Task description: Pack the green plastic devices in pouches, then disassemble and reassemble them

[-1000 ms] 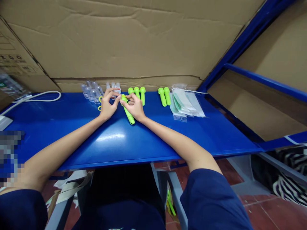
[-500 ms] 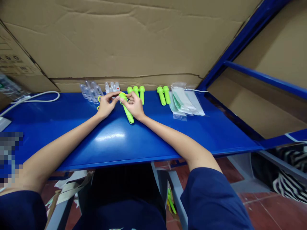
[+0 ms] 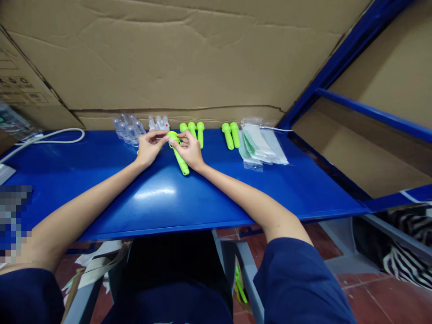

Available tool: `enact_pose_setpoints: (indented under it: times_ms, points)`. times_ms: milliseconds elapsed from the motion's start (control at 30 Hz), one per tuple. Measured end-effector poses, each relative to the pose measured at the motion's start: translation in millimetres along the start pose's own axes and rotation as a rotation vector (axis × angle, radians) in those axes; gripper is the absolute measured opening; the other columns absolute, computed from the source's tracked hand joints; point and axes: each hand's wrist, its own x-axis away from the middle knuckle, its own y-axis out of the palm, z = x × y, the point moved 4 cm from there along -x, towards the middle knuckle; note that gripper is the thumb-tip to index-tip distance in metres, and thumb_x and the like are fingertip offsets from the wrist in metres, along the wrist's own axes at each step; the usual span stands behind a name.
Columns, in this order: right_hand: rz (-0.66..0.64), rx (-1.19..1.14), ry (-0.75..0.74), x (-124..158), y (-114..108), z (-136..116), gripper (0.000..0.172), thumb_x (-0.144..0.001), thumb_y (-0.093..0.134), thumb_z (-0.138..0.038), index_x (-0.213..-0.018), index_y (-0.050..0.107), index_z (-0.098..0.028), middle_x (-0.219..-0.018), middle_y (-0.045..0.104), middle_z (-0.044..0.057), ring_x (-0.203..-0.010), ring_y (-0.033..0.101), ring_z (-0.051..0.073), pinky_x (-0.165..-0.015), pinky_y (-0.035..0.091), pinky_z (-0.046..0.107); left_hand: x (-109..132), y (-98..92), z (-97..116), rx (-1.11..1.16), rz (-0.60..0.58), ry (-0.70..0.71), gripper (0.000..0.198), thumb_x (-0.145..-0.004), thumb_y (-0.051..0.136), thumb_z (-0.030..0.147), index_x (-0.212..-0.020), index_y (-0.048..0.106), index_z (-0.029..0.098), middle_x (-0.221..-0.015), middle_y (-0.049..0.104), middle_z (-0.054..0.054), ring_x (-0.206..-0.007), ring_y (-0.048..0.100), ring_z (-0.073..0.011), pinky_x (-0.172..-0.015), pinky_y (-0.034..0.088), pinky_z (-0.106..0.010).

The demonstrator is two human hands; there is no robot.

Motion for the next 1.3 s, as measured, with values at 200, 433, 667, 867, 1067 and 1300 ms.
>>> enact_pose_setpoints:
  times_ms: [200,433,667,867,1067,1300]
  points:
    - [0.067,0.02,0.009,3.0,0.2,-8.0,0.064,-0.07,0.072,-0.081,-0.09,0.047,-0.025,-0.085,0.07,0.006,-0.077,0.076,0.025,-0.073,0.069,0.045,-2.2,1.3,0.0,0.03,-0.132,-0.031,0.06,-0.08,0.075,0.065,-0.116,0.075,0.017,-0.109,0.075,-0.013,-0.098,0.073,-0.0218,-0.087,0.061,-0.035]
    - [0.08,0.038,-0.016,2.2,-1.4,-9.5,0.062,-0.07,0.074,-0.078,-0.088,0.046,-0.025,-0.084,0.07,0.007,-0.07,0.073,0.023,-0.066,0.067,0.043,-1.9,-2.0,-5.0,-0.024,-0.083,-0.028,0.059,-0.077,0.074,0.071,-0.103,0.082,0.02,-0.085,0.072,-0.008,-0.074,0.065,-0.0157,-0.072,0.056,-0.029]
    - [0.073,0.054,-0.009,0.3,-1.6,-2.3,0.061,-0.074,0.072,-0.077,-0.092,0.048,-0.024,-0.084,0.069,0.006,-0.071,0.073,0.022,-0.068,0.067,0.041,-0.2,-3.6,-2.4,-0.078,-0.011,0.035,0.052,-0.078,0.075,0.067,-0.103,0.083,0.023,-0.096,0.073,-0.009,-0.086,0.067,-0.0182,-0.071,0.053,-0.029]
    - [0.078,0.004,0.021,-1.0,-1.0,-1.5,0.066,-0.071,0.074,-0.077,-0.103,0.049,-0.025,-0.094,0.071,0.007,-0.072,0.075,0.021,-0.067,0.068,0.039,3.4,2.9,1.6,0.015,-0.031,-0.01,0.051,-0.08,0.073,0.065,-0.105,0.081,0.02,-0.112,0.078,-0.012,-0.105,0.073,-0.0248,-0.088,0.059,-0.037]
    - [0.037,-0.031,0.034,-0.5,1.4,-5.9,0.069,-0.073,0.071,-0.077,-0.113,0.05,-0.025,-0.101,0.07,0.007,-0.081,0.076,0.021,-0.069,0.067,0.035,7.3,5.8,7.7,0.02,-0.016,-0.015,0.053,-0.083,0.072,0.064,-0.109,0.079,0.018,-0.115,0.077,-0.013,-0.105,0.074,-0.0244,-0.091,0.061,-0.037]
    - [-0.107,-0.144,0.131,-1.8,7.8,2.0,0.071,-0.078,0.069,-0.074,-0.12,0.052,-0.02,-0.116,0.071,0.012,-0.074,0.073,0.016,-0.067,0.066,0.032,4.3,1.8,0.0,0.015,0.017,-0.054,0.051,-0.083,0.073,0.062,-0.105,0.077,0.016,-0.107,0.078,-0.012,-0.099,0.075,-0.0232,-0.09,0.061,-0.037]
